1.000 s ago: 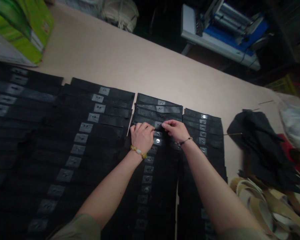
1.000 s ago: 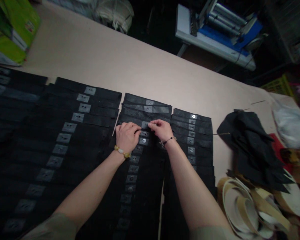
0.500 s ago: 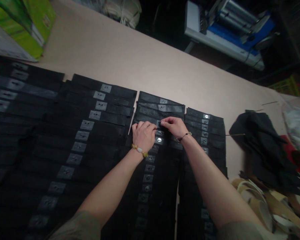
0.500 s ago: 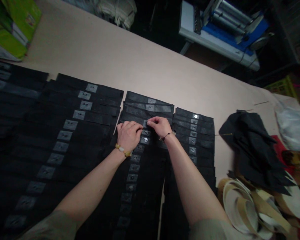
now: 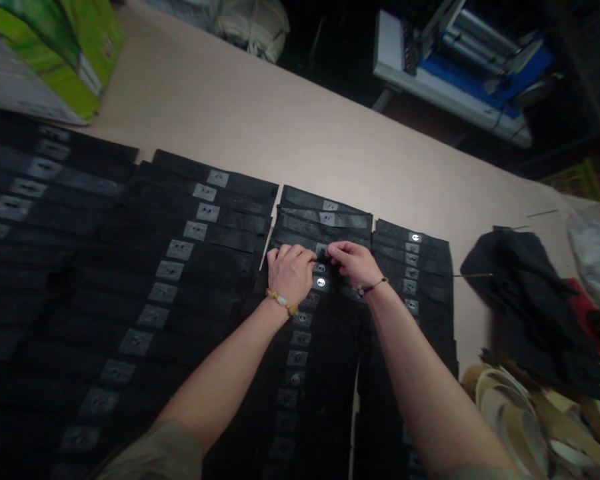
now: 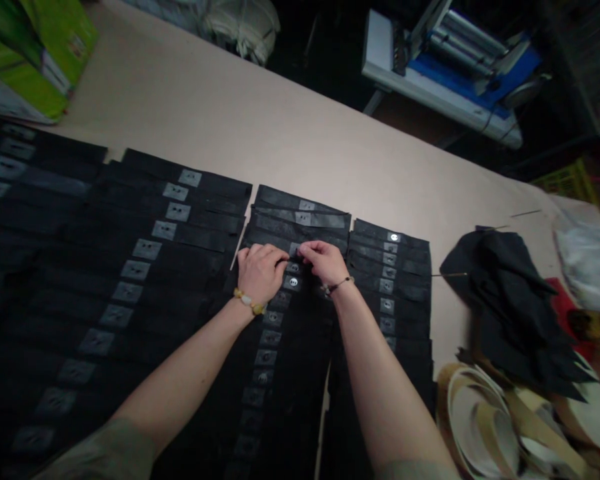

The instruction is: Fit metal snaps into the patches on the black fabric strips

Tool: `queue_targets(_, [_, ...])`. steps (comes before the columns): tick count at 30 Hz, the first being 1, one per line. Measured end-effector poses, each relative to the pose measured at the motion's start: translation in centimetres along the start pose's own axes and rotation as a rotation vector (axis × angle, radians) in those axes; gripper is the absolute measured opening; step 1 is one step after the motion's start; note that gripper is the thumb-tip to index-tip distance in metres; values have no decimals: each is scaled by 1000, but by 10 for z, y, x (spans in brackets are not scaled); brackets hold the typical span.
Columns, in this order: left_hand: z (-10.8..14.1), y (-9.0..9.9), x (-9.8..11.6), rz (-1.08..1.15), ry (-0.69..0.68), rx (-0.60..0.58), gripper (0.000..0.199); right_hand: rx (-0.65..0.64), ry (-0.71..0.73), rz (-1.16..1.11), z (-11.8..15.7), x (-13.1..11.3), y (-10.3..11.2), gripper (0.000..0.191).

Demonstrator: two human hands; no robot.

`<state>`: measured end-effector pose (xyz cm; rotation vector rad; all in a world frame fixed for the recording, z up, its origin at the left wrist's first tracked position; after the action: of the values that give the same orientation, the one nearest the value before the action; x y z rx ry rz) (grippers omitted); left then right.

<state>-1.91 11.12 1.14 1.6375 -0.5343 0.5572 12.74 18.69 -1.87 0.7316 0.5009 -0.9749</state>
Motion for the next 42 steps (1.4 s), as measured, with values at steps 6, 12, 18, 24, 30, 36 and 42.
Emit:
queue_targets(6, [0, 2, 0, 2, -2, 19, 11, 87, 54, 110, -2, -3, 4, 24])
queue_targets(12, [0, 1, 1, 2, -14, 17, 12, 121, 29, 156, -2, -8, 4, 14])
queue_targets(18, [0, 2, 0, 3, -7, 12, 12, 217, 17, 243, -3, -11, 7, 12])
queue_targets(24, [0, 1, 1, 13, -15, 12, 12, 260, 43, 309, 1, -14, 7, 17])
queue_targets(30, [0, 2, 1, -2, -29, 44, 12, 298, 43, 389, -9, -8, 9, 19])
queue_targets(36, [-1, 1, 0, 47, -63, 89, 13, 342, 222, 340, 7, -17, 12, 27])
queue_targets(42, [-2, 9, 1, 369, -111, 236, 14, 119, 360, 318, 34, -19, -11, 35])
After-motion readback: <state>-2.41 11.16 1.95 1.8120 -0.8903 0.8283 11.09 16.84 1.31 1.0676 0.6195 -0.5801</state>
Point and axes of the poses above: each hand's wrist, its own z-axis away from the middle knuckle, its own y-axis out of the back of the hand, x = y × z, the point moved 9 cm from there along -z, towards the middle knuckle, and after that the axes turned 9 degrees about -y, right-handed, at the moved point
